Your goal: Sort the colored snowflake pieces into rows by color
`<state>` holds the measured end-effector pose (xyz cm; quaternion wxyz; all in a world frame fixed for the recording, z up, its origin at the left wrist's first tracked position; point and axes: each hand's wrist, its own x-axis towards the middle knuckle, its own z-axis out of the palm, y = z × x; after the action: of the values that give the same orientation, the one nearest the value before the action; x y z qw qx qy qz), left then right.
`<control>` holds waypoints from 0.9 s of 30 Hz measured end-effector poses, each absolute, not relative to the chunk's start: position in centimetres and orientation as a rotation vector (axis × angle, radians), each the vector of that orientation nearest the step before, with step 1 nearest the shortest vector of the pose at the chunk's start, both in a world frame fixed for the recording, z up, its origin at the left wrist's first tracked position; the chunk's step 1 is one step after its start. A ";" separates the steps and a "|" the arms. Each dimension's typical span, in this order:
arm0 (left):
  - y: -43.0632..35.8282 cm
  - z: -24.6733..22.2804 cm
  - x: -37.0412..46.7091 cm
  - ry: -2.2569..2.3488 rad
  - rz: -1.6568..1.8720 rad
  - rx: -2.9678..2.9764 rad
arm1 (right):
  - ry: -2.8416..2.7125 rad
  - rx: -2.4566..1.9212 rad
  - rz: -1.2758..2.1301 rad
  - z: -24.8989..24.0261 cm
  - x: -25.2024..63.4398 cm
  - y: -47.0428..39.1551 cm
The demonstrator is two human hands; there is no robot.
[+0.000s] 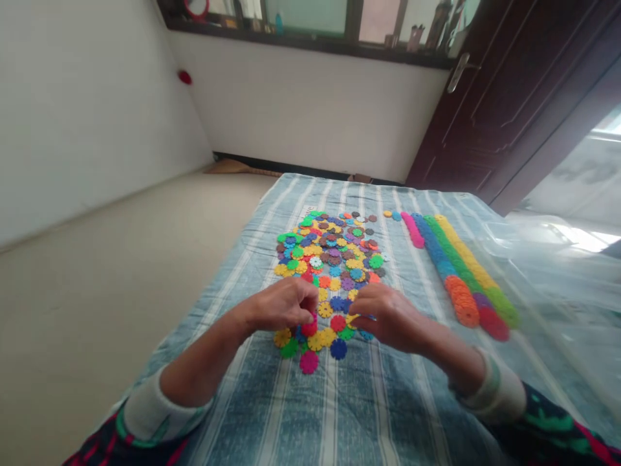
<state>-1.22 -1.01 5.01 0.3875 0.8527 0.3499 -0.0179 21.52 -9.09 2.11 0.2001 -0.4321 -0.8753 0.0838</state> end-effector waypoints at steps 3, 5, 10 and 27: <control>-1.1 5.2 -1.5 0.832 -0.061 2.193 | -2.491 -1.116 0.187 1.8 18.4 -10.3; -1.0 5.2 -1.7 0.831 -0.039 2.222 | -2.534 -1.069 0.133 1.5 16.7 -10.8; -0.3 5.2 -2.3 0.888 0.014 2.324 | -2.621 -1.016 -0.025 -0.3 14.0 -11.5; -0.5 4.5 -1.2 1.071 0.367 2.045 | -1.890 -1.296 0.599 -0.6 17.1 -8.8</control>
<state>-1.23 -0.47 4.50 0.3915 0.8051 0.4215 0.1445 17.11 -8.77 -0.62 0.3768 -0.5069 -0.7391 0.2341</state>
